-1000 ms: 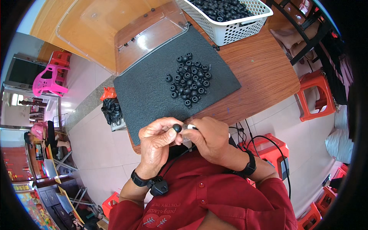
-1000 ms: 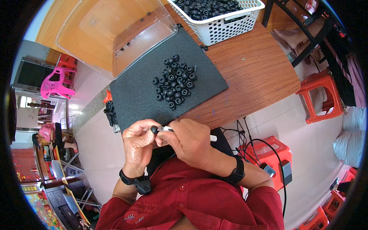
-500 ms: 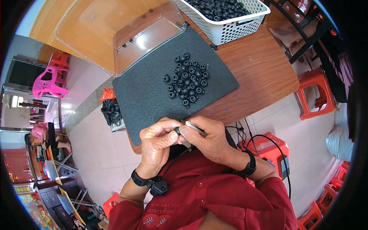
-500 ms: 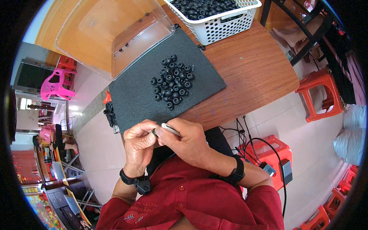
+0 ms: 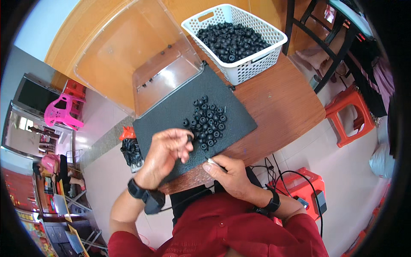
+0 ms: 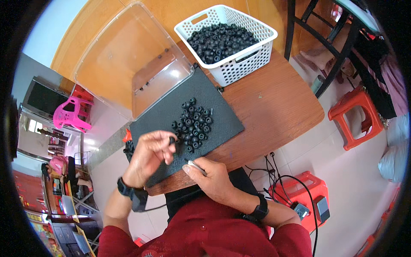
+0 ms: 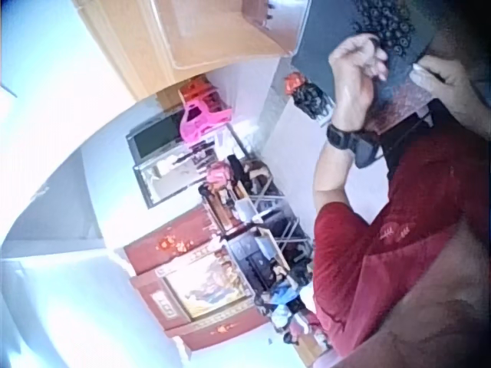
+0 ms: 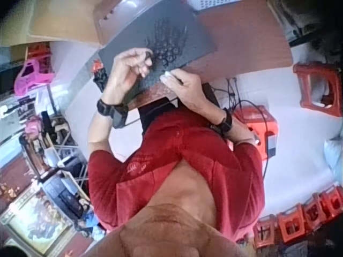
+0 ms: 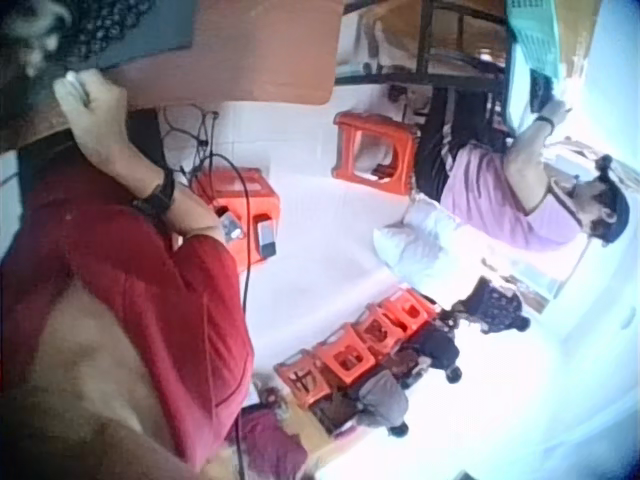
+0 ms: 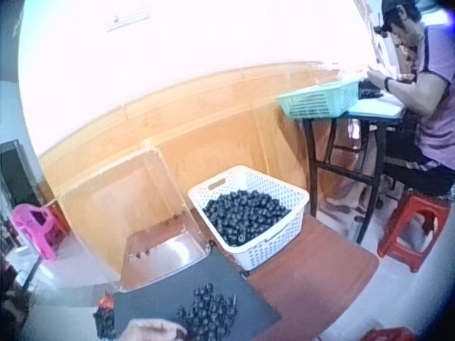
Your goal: Assembling small black rubber rings into a plastic housing component using a specialized insertion tool.
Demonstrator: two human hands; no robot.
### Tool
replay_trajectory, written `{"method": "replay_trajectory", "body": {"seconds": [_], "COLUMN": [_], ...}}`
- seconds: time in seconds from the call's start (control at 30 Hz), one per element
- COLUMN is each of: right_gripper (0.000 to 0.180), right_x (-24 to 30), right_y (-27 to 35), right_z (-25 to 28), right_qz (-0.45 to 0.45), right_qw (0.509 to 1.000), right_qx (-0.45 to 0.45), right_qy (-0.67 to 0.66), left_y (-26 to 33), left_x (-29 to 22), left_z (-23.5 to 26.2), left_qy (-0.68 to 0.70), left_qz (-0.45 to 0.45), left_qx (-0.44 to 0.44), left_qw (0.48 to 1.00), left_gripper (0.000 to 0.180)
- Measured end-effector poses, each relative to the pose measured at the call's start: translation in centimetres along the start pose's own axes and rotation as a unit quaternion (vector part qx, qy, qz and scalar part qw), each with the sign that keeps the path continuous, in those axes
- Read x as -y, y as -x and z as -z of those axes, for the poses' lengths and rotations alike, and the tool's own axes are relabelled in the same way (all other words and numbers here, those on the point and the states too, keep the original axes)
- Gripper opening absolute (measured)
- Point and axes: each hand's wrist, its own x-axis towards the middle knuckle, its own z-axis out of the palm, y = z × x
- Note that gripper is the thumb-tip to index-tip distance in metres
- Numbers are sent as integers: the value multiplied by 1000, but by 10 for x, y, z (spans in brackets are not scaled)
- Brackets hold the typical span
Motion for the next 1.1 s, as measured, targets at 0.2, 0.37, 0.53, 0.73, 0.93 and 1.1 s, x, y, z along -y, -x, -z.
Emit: {"method": "replay_trajectory", "body": {"seconds": [0.2,0.37,0.53,0.73,0.93,1.1], "right_gripper": [27,29,29,28,27,27], "right_x": [-1,-2,-2,-4,0,0], "right_y": [-1,-2,-2,-2,-2,-2], "right_z": [4,5,6,3,3,5], "right_qz": [8,9,18,32,31,29], "right_qw": [1000,1000,1000,999,999,999], "right_qx": [8,21,15,13,15,20], "right_qy": [-10,-11,2,15,22,33], "left_y": [-100,-127,-117,-126,-121,-86], "left_x": [-102,-169,-148,-62,-29,-14], "left_z": [-24,-64,-44,9,33,39], "left_qy": [-100,-129,-263,-357,-418,-443], "left_qz": [-101,-284,-258,-152,-176,-215], "left_qx": [86,-52,-76,-32,-64,-64], "left_qw": [986,949,927,921,889,868], "left_gripper": [26,29,29,16,13,13]}}
